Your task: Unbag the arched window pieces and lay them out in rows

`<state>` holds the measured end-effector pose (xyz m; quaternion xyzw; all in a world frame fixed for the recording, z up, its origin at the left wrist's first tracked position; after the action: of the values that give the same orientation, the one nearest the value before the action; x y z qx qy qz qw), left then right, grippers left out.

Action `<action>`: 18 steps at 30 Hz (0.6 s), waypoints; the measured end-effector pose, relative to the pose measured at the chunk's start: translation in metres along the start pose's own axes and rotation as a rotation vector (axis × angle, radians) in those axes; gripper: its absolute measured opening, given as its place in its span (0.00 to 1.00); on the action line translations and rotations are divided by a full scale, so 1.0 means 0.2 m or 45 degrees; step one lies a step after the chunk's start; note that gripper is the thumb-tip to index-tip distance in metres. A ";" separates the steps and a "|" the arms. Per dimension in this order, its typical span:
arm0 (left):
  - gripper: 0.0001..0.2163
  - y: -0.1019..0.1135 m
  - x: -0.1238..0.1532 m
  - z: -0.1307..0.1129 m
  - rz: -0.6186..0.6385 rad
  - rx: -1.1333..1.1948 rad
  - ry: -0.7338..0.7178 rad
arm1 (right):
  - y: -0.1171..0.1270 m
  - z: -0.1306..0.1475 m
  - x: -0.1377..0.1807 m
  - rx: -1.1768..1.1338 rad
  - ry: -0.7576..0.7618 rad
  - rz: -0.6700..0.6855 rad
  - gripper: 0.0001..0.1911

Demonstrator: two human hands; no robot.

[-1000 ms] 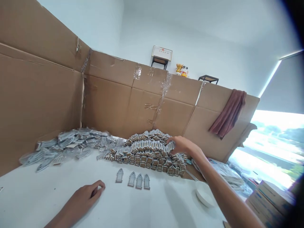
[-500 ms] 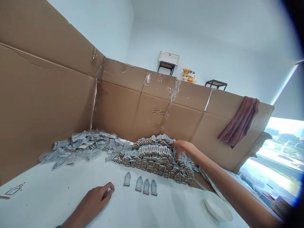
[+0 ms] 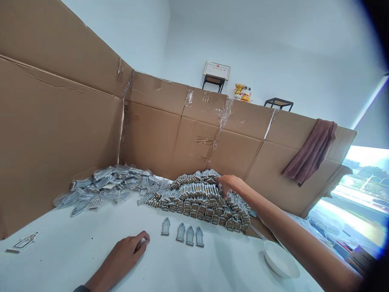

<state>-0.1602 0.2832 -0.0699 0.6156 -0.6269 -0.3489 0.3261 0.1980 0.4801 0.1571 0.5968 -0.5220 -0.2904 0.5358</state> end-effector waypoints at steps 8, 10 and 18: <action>0.17 0.02 0.00 -0.01 0.017 0.016 -0.018 | 0.05 0.19 0.30 -0.058 0.223 -0.280 0.40; 0.16 0.02 0.01 -0.02 0.017 0.016 -0.028 | -0.07 0.32 0.38 -0.154 0.369 -0.276 0.31; 0.17 0.03 0.01 -0.01 0.008 0.035 -0.029 | -0.79 0.62 0.29 -0.354 0.435 0.043 0.45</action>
<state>-0.1606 0.2807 -0.0642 0.6140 -0.6371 -0.3464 0.3115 0.1522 0.3654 -0.0106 0.5489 -0.3885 -0.2449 0.6984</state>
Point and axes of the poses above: each hand's wrist, its own x-axis away from the middle knuckle, its own y-axis out of the back of the hand, z = x × y, the point moved 6 cm from there along -x, towards the middle knuckle, and after that the axes turned 8 degrees about y, right-handed, at the moved point
